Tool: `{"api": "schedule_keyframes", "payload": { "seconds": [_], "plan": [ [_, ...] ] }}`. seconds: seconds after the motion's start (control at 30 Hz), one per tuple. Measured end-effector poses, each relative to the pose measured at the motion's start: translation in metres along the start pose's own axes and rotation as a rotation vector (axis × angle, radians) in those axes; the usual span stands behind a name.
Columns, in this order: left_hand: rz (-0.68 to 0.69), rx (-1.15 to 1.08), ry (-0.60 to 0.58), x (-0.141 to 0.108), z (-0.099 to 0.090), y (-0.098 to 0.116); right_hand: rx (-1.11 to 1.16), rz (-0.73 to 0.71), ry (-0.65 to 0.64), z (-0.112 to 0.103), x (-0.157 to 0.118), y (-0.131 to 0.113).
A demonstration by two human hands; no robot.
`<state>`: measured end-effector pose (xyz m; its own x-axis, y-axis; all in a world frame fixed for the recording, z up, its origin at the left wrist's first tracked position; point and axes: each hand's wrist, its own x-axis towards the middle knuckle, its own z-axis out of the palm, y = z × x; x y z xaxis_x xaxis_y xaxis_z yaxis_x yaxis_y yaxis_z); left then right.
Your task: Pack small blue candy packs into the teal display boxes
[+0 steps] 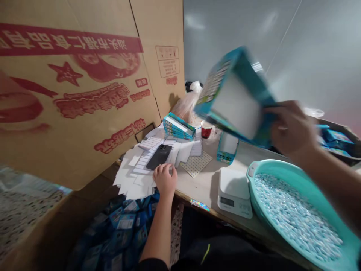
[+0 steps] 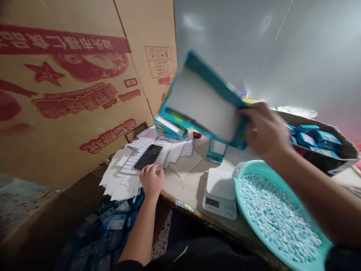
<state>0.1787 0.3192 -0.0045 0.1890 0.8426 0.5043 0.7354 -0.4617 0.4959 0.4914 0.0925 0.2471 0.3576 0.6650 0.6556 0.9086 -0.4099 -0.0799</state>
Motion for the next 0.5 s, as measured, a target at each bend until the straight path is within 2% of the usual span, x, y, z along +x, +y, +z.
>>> {"api": "schedule_keyframes", "payload": {
  "seconds": [0.07, 0.13, 0.2, 0.27, 0.37, 0.5],
  "plan": [
    [0.003, -0.010, -0.003, -0.002, 0.000, -0.001, 0.179, -0.072, -0.148, 0.049, 0.038, -0.049],
    [0.009, -0.016, -0.010, -0.004, -0.001, -0.003, 0.252, -0.048, -0.280, 0.104, 0.076, -0.087],
    [0.025, -0.014, -0.010, -0.005, -0.002, -0.004, 0.286, -0.010, -0.349, 0.155, 0.106, -0.112],
    [0.051, -0.007, 0.001, -0.007, -0.004, -0.005, 0.308, 0.029, -0.385, 0.196, 0.125, -0.129],
    [0.081, 0.008, 0.026, -0.008, -0.003, -0.010, 0.328, 0.075, -0.443, 0.241, 0.130, -0.150],
    [0.065, 0.020, 0.027, -0.009, -0.001, -0.014, 0.348, 0.063, -0.532, 0.274, 0.115, -0.167]
  ]
}}
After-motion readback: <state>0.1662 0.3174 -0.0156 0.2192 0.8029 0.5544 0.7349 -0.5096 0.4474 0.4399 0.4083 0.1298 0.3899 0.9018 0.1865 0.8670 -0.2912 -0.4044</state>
